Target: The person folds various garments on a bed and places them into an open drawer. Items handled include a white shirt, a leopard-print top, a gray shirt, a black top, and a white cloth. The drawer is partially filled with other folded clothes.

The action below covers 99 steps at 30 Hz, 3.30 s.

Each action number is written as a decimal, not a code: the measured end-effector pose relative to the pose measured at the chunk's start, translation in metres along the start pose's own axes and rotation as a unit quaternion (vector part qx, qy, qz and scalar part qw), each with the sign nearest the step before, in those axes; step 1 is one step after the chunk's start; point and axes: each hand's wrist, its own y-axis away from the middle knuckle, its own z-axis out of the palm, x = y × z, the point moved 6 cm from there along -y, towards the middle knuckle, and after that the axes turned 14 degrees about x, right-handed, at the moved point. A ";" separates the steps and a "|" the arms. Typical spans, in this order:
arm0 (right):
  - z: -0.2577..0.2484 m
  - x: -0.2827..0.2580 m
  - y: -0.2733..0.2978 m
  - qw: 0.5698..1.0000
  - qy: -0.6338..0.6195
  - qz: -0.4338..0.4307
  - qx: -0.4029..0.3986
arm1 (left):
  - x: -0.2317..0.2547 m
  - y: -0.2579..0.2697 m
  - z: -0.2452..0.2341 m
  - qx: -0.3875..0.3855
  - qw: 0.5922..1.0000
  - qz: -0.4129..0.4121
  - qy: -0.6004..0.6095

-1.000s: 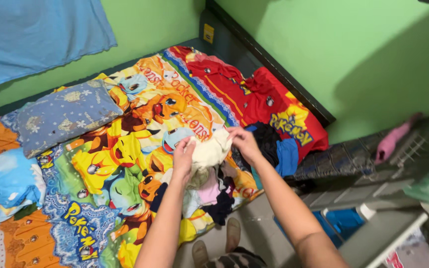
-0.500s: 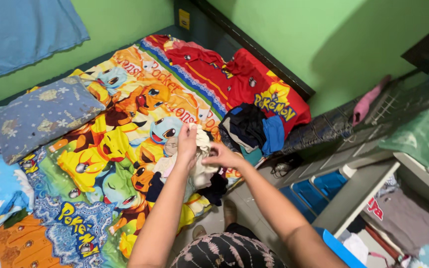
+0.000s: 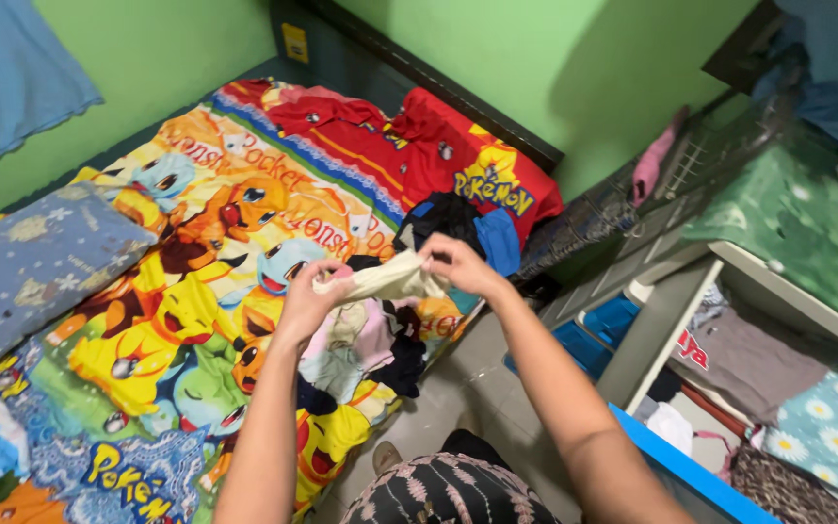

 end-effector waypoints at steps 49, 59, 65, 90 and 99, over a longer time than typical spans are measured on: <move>-0.234 -0.008 0.111 0.952 0.243 0.141 0.123 | 0.017 0.014 0.104 -0.111 0.980 0.008 -0.166; -0.123 -0.056 0.092 0.929 0.338 -0.030 0.148 | -0.041 0.031 0.190 -0.090 0.923 -0.279 0.248; -0.061 0.006 0.094 0.972 0.032 0.210 0.102 | -0.027 0.024 0.220 -0.172 0.970 -0.136 0.105; -0.101 -0.056 0.077 0.924 0.241 0.181 0.235 | 0.053 0.101 0.233 -0.013 0.974 0.223 0.047; -0.123 -0.022 0.129 0.836 -0.224 0.448 0.224 | -0.004 0.124 0.265 -0.058 0.994 0.084 0.048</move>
